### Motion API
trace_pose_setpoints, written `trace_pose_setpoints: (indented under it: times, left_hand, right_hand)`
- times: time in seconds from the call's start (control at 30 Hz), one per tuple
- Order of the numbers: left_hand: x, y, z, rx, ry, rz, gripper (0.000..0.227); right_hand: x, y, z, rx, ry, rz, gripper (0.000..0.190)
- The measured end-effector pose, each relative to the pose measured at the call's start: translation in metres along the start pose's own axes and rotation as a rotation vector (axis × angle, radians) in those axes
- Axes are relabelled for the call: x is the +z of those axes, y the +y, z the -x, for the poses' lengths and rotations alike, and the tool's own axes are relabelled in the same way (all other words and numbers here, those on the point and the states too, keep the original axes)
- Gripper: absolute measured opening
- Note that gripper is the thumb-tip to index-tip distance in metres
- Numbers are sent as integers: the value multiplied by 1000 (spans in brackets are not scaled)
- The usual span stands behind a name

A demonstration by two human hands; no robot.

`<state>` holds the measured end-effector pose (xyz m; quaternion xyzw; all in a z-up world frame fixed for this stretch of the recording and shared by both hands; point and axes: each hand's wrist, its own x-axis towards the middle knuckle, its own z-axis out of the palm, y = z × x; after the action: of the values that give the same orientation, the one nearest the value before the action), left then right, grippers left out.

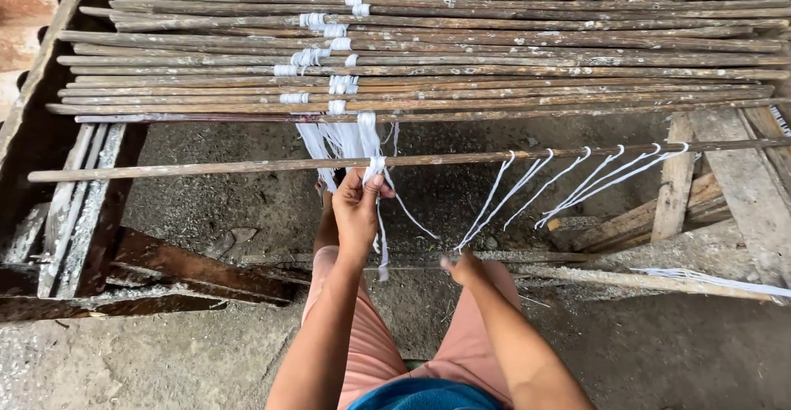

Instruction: Tying individual white threads onto a horizontal wooden rod on a loom.

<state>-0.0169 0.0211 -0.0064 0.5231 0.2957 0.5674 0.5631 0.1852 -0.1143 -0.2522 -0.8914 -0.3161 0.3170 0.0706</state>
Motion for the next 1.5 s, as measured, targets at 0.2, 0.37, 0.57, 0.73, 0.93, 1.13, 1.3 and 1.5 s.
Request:
trace_pose_setpoints:
  times: [0.2, 0.37, 0.57, 0.73, 0.93, 1.13, 1.3, 1.5]
  left_hand:
    - [-5, 11, 5, -50, -52, 21, 11]
    - [-1, 23, 11, 10, -24, 21, 8]
    - [-7, 49, 6, 114, 101, -18, 7]
    - [-32, 36, -9, 114, 188, 1, 7]
    - [-35, 25, 0, 32, 160, 7, 9]
    - [-13, 34, 4, -80, -61, 10, 24]
    - [-4, 34, -2, -122, -90, -40, 12]
    - [-23, 26, -4, -72, 184, -44, 13]
  right_hand:
    - [-61, -69, 53, -390, -631, 88, 44]
    - [-141, -177, 110, -1037, 439, -637, 24]
    - [-166, -210, 125, -1076, 262, -995, 10]
    - [-151, -186, 113, -841, 111, -1469, 17]
    - [-147, -188, 111, -871, 20, -1374, 9]
    - [-155, -208, 135, -785, 13, -1310, 15]
    - [-151, -197, 122, -754, 34, -1304, 17]
    - [-171, -194, 141, -773, 75, -1292, 28]
